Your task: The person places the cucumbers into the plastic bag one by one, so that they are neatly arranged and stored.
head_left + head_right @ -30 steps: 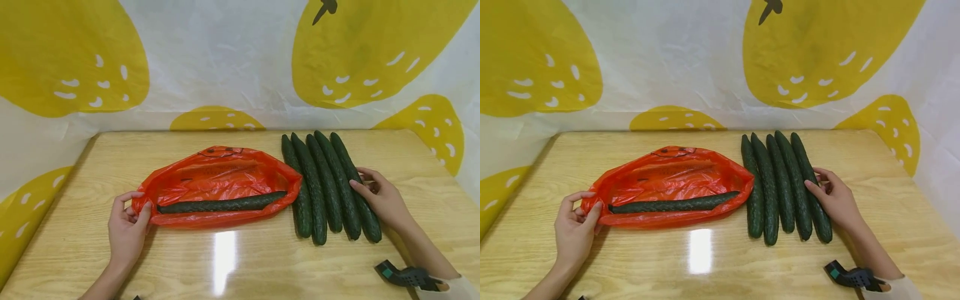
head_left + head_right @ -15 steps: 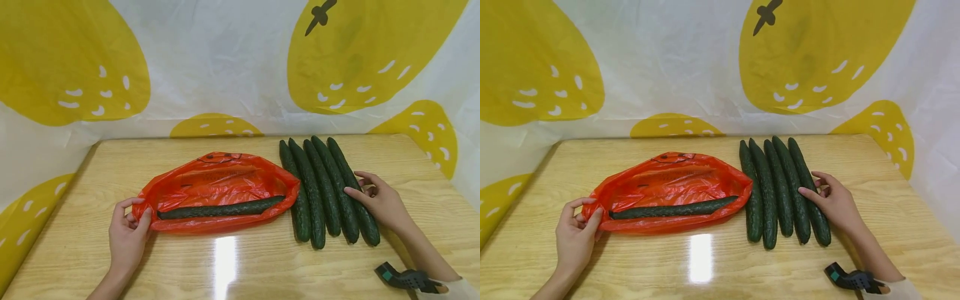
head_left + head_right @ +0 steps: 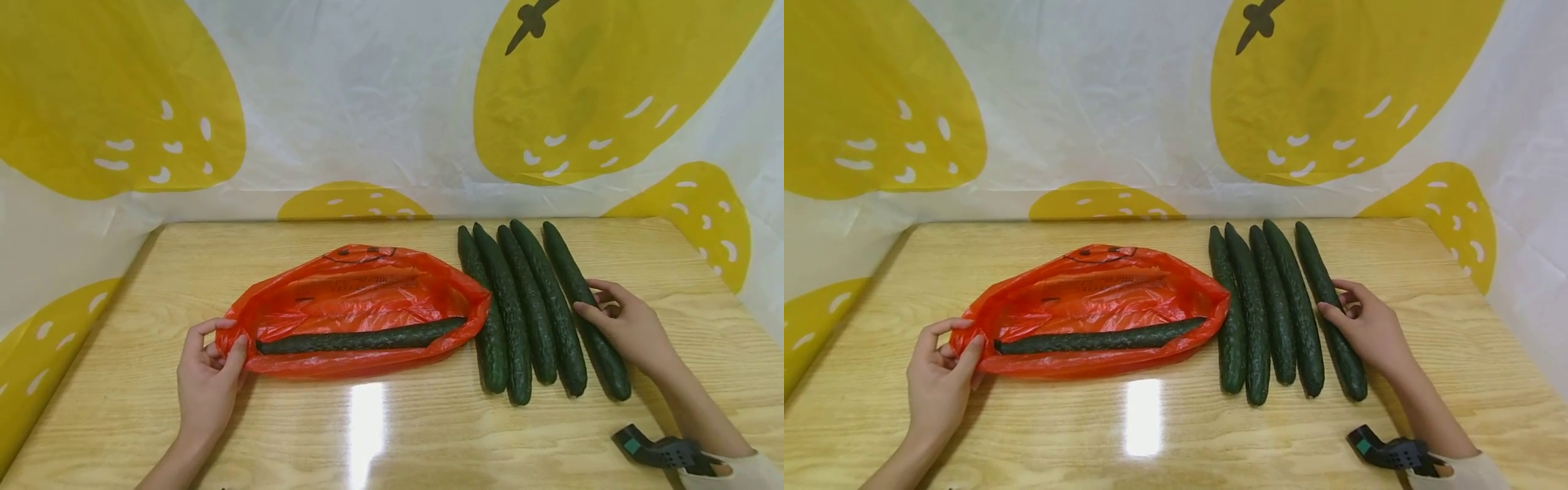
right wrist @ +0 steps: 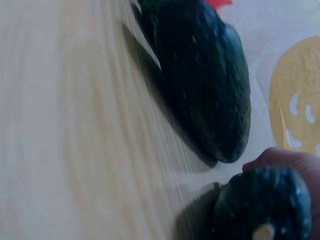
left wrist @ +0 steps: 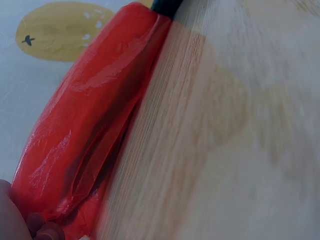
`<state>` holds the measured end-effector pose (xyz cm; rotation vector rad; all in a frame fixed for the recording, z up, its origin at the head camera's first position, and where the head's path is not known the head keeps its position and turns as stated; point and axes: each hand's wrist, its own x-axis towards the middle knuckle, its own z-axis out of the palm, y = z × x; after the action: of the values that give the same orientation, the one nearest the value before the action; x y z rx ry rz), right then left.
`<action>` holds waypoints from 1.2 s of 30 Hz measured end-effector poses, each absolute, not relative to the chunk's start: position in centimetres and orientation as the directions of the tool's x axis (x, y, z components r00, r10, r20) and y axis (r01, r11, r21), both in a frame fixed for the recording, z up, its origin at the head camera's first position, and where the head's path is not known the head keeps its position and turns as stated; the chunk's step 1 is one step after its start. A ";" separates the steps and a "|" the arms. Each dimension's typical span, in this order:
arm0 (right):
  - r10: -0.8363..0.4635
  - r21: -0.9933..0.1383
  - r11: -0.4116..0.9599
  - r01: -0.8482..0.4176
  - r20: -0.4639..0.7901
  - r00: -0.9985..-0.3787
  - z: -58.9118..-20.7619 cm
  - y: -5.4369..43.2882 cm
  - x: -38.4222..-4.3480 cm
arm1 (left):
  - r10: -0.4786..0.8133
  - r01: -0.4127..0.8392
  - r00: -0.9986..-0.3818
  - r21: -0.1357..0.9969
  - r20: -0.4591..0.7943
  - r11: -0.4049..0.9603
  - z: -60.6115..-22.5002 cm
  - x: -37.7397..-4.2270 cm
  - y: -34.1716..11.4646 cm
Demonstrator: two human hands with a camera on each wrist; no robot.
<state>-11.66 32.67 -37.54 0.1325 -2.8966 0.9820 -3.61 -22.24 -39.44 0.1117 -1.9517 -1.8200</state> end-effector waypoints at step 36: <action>-0.018 -0.521 0.847 -0.108 0.176 -0.984 -37.4 32.5 -11.3 | -0.390 0.196 -0.884 0.963 0.255 0.186 -39.3 -3.6 -22.2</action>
<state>-11.33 32.49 -37.39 0.0982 -2.8598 0.8211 -3.63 -22.16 -39.26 0.1823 -2.0204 -1.7442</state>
